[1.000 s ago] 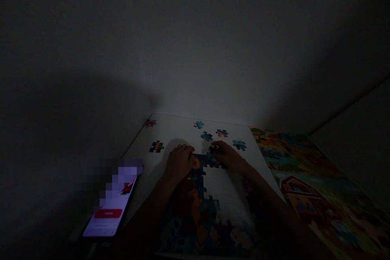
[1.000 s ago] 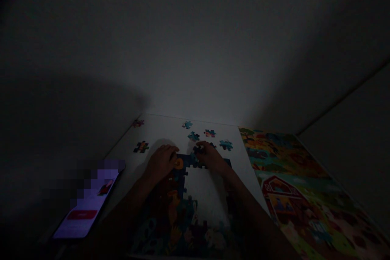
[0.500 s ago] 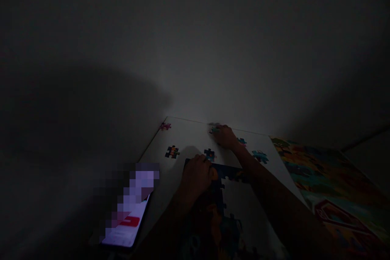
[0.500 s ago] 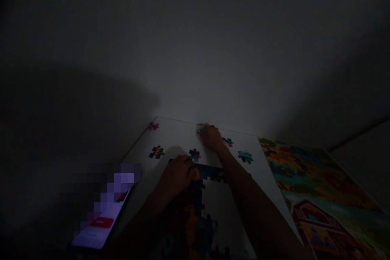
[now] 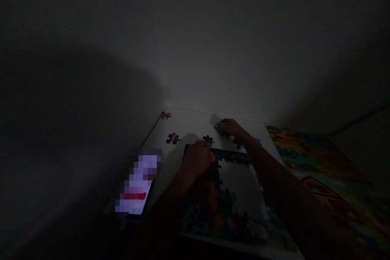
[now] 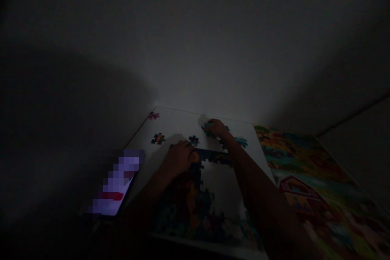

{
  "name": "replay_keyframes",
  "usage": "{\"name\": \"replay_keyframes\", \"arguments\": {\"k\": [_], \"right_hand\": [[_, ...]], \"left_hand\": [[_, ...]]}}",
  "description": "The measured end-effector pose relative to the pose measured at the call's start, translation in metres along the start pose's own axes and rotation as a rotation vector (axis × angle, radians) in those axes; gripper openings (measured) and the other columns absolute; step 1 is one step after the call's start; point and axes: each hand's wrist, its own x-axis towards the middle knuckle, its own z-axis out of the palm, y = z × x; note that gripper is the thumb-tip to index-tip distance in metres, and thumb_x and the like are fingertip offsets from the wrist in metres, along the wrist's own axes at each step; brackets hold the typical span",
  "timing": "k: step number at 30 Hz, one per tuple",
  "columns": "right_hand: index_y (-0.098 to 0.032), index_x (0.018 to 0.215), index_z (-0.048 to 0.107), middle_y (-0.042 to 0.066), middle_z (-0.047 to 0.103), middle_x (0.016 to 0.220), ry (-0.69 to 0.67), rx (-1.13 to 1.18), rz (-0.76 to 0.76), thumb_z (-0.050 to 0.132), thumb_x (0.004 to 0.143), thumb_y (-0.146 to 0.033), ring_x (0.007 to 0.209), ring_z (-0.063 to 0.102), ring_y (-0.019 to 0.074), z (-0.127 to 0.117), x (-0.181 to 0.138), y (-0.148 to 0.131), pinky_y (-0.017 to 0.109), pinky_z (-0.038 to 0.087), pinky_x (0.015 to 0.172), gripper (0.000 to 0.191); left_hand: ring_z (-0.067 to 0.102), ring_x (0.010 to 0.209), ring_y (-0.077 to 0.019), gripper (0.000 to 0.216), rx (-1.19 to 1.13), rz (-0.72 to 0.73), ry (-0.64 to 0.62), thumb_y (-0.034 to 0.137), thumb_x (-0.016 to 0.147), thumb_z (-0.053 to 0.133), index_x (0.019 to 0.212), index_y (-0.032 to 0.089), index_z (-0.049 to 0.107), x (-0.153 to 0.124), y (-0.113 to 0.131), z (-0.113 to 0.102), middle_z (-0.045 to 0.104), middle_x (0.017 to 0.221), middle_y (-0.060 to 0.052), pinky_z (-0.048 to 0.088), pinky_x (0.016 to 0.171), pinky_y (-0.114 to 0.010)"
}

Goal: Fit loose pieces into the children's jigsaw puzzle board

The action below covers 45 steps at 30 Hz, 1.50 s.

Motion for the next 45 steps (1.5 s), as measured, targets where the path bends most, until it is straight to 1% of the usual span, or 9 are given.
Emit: {"name": "replay_keyframes", "arguments": {"k": [5, 8, 10, 12, 17, 22, 31, 39, 45], "right_hand": [[-0.016, 0.080, 0.066, 0.005, 0.068, 0.079, -0.109, 0.398, -0.056, 0.063, 0.078, -0.033, 0.073, 0.061, 0.0189, -0.023, -0.098, 0.013, 0.028, 0.046, 0.065, 0.017], [-0.020, 0.102, 0.063, 0.002, 0.066, 0.086, -0.220, 0.721, -0.099, 0.068, 0.073, -0.034, 0.078, 0.061, 0.0176, -0.017, -0.162, 0.015, 0.030, 0.047, 0.071, 0.033], [-0.023, 0.117, 0.056, -0.001, 0.063, 0.081, -0.259, 0.782, -0.082, 0.069, 0.073, -0.032, 0.073, 0.059, 0.0160, -0.008, -0.190, 0.016, 0.029, 0.045, 0.068, 0.047], [-0.023, 0.116, 0.054, -0.004, 0.059, 0.072, -0.282, 0.761, -0.068, 0.068, 0.073, -0.031, 0.066, 0.056, 0.0149, 0.002, -0.202, 0.017, 0.028, 0.041, 0.063, 0.046], [-0.023, 0.087, 0.050, -0.006, 0.053, 0.066, -0.214, 0.820, -0.031, 0.070, 0.071, -0.041, 0.061, 0.048, 0.0127, 0.019, -0.198, 0.018, 0.026, 0.036, 0.058, 0.031], [-0.022, 0.079, 0.049, -0.005, 0.049, 0.069, -0.162, 0.831, -0.090, 0.073, 0.068, -0.045, 0.064, 0.046, 0.0129, 0.027, -0.195, 0.022, 0.026, 0.037, 0.060, 0.035], [-0.021, 0.084, 0.053, -0.004, 0.052, 0.075, -0.144, 0.829, -0.162, 0.071, 0.074, -0.039, 0.066, 0.047, 0.0123, 0.036, -0.194, 0.032, 0.025, 0.038, 0.061, 0.027], [-0.021, 0.086, 0.055, -0.003, 0.054, 0.076, -0.154, 0.915, -0.111, 0.072, 0.072, -0.042, 0.069, 0.051, 0.0138, 0.033, -0.195, 0.027, 0.027, 0.042, 0.066, 0.030], [-0.022, 0.091, 0.056, 0.000, 0.059, 0.082, 0.069, 0.813, -0.045, 0.067, 0.074, -0.039, 0.074, 0.054, 0.0158, 0.015, -0.186, 0.038, 0.028, 0.043, 0.067, 0.026]], "left_hand": [[0.057, 0.107, -0.0260, 0.021, 0.014, 0.002, -0.011, 0.021, 0.093, 0.049, 0.102, 0.016, 0.067, 0.003, 0.001, -0.004, 0.063, 0.108, -0.012, 0.047, 0.090, -0.039], [0.057, 0.108, -0.0269, 0.024, 0.026, -0.006, 0.000, 0.021, 0.094, 0.047, 0.107, 0.015, 0.066, 0.001, 0.006, -0.013, 0.062, 0.111, -0.013, 0.047, 0.091, -0.041], [0.057, 0.108, -0.0264, 0.026, 0.031, -0.005, 0.012, 0.021, 0.095, 0.045, 0.109, 0.015, 0.065, -0.006, 0.013, -0.020, 0.061, 0.113, -0.013, 0.046, 0.093, -0.041], [0.058, 0.107, -0.0249, 0.026, 0.030, 0.016, 0.011, 0.020, 0.095, 0.043, 0.109, 0.016, 0.065, -0.021, 0.024, -0.024, 0.062, 0.112, -0.011, 0.046, 0.093, -0.040], [0.057, 0.107, -0.0215, 0.021, 0.000, 0.100, -0.020, 0.014, 0.089, 0.052, 0.103, 0.020, 0.066, -0.085, 0.059, 0.000, 0.065, 0.105, -0.005, 0.045, 0.099, -0.037], [0.055, 0.110, -0.0229, 0.030, -0.154, 0.198, 0.167, 0.014, 0.088, 0.052, 0.115, 0.019, 0.063, -0.125, 0.076, 0.037, 0.064, 0.116, -0.006, 0.046, 0.100, -0.039], [0.054, 0.111, -0.0229, 0.031, -0.128, 0.221, 0.166, 0.016, 0.089, 0.051, 0.117, 0.019, 0.062, -0.123, 0.074, 0.038, 0.063, 0.122, -0.007, 0.046, 0.099, -0.040], [0.056, 0.109, -0.0242, 0.028, -0.123, 0.219, 0.205, 0.017, 0.090, 0.051, 0.115, 0.018, 0.063, -0.124, 0.074, 0.042, 0.064, 0.119, -0.008, 0.047, 0.097, -0.042], [0.058, 0.108, -0.0240, 0.028, -0.114, 0.227, 0.298, 0.019, 0.090, 0.049, 0.115, 0.020, 0.062, -0.124, 0.074, 0.046, 0.065, 0.118, -0.007, 0.050, 0.094, -0.041]]}}
